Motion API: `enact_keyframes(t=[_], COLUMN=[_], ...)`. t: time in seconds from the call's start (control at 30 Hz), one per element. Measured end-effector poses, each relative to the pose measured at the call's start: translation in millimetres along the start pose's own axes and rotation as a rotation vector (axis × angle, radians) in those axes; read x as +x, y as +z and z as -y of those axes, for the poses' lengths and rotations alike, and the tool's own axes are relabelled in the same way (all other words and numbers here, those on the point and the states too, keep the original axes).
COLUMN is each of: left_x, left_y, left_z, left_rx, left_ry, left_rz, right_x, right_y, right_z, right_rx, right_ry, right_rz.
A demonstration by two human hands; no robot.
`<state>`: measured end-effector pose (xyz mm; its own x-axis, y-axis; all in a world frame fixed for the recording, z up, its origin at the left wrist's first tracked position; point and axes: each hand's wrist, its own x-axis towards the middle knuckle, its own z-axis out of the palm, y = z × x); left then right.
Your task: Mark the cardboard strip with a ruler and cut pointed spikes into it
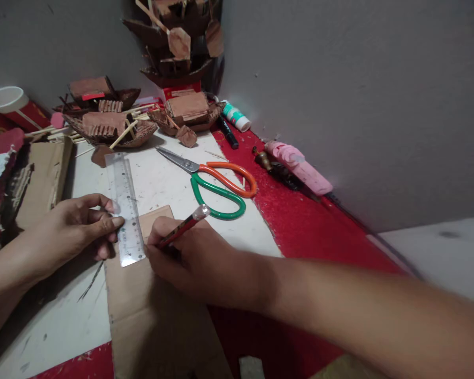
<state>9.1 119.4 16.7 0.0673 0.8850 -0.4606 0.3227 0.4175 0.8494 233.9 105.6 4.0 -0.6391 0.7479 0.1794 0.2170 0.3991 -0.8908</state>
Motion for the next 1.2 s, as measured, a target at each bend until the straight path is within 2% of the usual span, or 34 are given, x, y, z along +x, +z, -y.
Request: enact_keyframes(t=[0.27, 0.57, 1.03, 1.13, 1.2], left_x=[1.3, 2.2, 0.6, 0.5, -0.1], left_y=[-1.0, -0.8, 0.8, -0.8, -2.6], left_z=[2.9, 3.1, -0.6, -0.3, -1.0], left_rx=[0.017, 0.026, 0.008, -0.017, -0.041], left_ry=[0.02, 0.031, 0.021, 0.009, 0.013], left_rz=[0.007, 0.002, 0.01, 0.028, 0.036], right_x=[-0.1, 1.6, -0.4, -0.6, 0.3], right_y=[-2.0, -1.1, -1.9, -2.7, -2.9], right_z=[4.2, -0.6, 0.7, 0.2, -0.7], right_rx=[-0.063, -0.021, -0.04, 0.049, 0.177], right_ry=[0.014, 0.031, 0.035, 0.072, 0.153], right_rz=[0.033, 0.048, 0.017, -0.027, -0.059])
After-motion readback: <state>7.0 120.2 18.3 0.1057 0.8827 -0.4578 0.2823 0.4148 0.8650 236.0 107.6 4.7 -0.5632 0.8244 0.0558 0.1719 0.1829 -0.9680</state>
